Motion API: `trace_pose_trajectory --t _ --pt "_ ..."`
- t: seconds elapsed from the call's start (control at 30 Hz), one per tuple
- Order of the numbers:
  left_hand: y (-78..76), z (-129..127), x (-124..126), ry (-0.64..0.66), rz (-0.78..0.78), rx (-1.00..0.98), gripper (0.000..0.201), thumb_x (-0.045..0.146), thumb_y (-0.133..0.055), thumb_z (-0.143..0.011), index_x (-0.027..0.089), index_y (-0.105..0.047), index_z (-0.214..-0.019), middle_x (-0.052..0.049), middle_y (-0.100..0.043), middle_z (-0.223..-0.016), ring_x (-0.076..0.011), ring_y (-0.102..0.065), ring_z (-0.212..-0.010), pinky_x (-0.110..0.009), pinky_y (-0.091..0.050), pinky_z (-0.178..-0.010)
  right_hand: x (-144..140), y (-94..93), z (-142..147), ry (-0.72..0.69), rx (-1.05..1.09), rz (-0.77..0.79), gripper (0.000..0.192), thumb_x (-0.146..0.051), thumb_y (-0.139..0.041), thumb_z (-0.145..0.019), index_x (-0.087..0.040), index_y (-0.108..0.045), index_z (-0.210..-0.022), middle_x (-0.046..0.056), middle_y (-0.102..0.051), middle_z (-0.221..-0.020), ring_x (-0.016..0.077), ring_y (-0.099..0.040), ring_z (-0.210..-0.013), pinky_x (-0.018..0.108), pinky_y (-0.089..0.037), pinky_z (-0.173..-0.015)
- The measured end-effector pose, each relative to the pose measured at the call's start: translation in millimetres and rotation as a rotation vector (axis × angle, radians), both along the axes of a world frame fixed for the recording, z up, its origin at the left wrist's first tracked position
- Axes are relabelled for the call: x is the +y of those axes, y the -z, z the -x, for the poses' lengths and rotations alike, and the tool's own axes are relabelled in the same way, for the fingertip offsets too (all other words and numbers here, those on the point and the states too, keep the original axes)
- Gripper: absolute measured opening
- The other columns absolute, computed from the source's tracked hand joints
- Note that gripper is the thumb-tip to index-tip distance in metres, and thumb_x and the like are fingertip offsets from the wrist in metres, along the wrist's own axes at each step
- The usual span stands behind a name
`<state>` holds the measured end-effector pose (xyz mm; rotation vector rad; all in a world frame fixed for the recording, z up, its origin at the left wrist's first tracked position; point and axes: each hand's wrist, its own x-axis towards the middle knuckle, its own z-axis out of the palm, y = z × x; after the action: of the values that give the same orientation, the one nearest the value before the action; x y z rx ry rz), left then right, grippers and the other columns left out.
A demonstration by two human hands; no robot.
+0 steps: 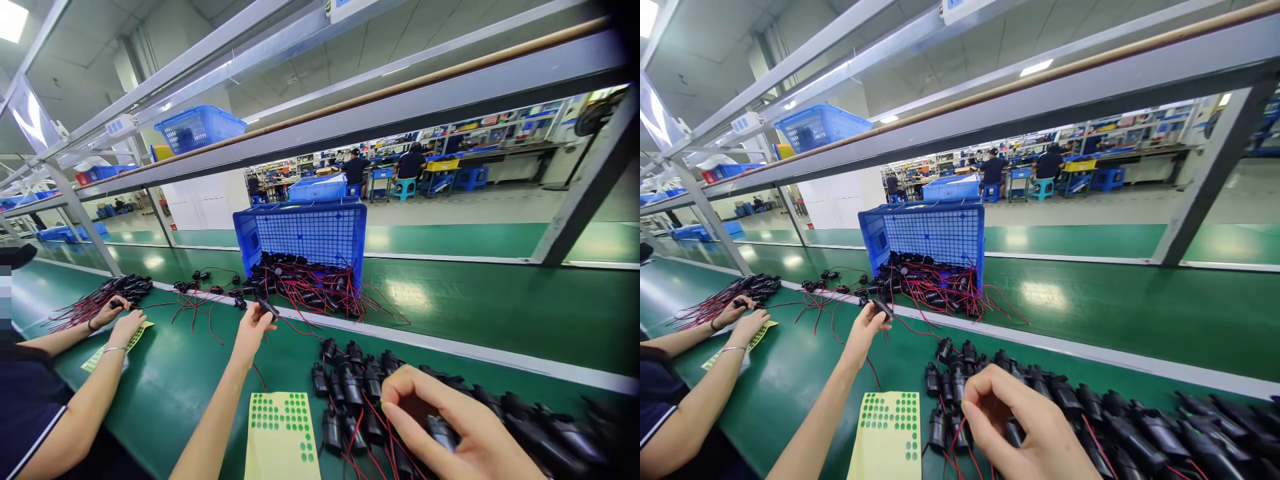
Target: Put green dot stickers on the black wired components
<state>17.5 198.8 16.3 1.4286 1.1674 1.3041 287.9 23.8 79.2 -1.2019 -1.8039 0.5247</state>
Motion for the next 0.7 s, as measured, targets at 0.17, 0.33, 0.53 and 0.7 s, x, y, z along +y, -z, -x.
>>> trace_pose_trajectory --t 0.17,0.33,0.53,0.7 --pt "-20.9 -20 -80 0.23 -0.163 -0.083 0.043 0.05 -0.073 -0.085 0.022 -0.056 -0.114 -0.009 -0.072 -0.116 -0.0258 -0.061 -0.12 -0.041 -0.045 -0.108 -3 -1.4 3 -0.073 0.072 0.222 0.025 -0.039 -0.054 -0.095 -0.024 -0.058 -0.076 -0.002 -0.058 -0.072 0.0138 -0.055 -0.064 0.02 -0.047 -0.059" --pt "-21.3 -48 -140 0.453 -0.218 0.004 0.026 0.042 -0.052 -0.101 0.023 -0.049 -0.117 -0.009 -0.06 -0.113 -0.0224 -0.058 -0.107 -0.041 -0.046 -0.1 -10 -3.1 10 -0.089 0.222 0.322 0.026 -0.043 -0.058 -0.092 -0.023 -0.06 -0.075 -0.003 -0.054 -0.07 0.0138 -0.051 -0.064 0.021 -0.044 -0.06" --pt "0.6 -77 -162 0.39 -0.486 0.114 0.019 0.039 -0.038 -0.105 0.024 -0.042 -0.115 -0.005 -0.045 -0.1 -0.019 -0.046 -0.088 -0.033 -0.042 -0.078 -16 -1.0 13 -0.19 0.188 0.318 0.024 -0.04 -0.054 -0.096 -0.024 -0.06 -0.079 -0.001 -0.059 -0.077 0.0157 -0.056 -0.07 0.023 -0.048 -0.065" --pt "5.5 -93 -170 0.204 -0.584 0.079 0.02 0.038 -0.035 -0.105 0.026 -0.037 -0.121 -0.006 -0.043 -0.102 -0.0221 -0.047 -0.092 -0.035 -0.043 -0.079 -18 2.1 19 -0.225 0.176 0.216 0.021 -0.031 -0.05 -0.097 -0.025 -0.059 -0.08 0.002 -0.064 -0.089 0.0174 -0.062 -0.079 0.025 -0.052 -0.071"
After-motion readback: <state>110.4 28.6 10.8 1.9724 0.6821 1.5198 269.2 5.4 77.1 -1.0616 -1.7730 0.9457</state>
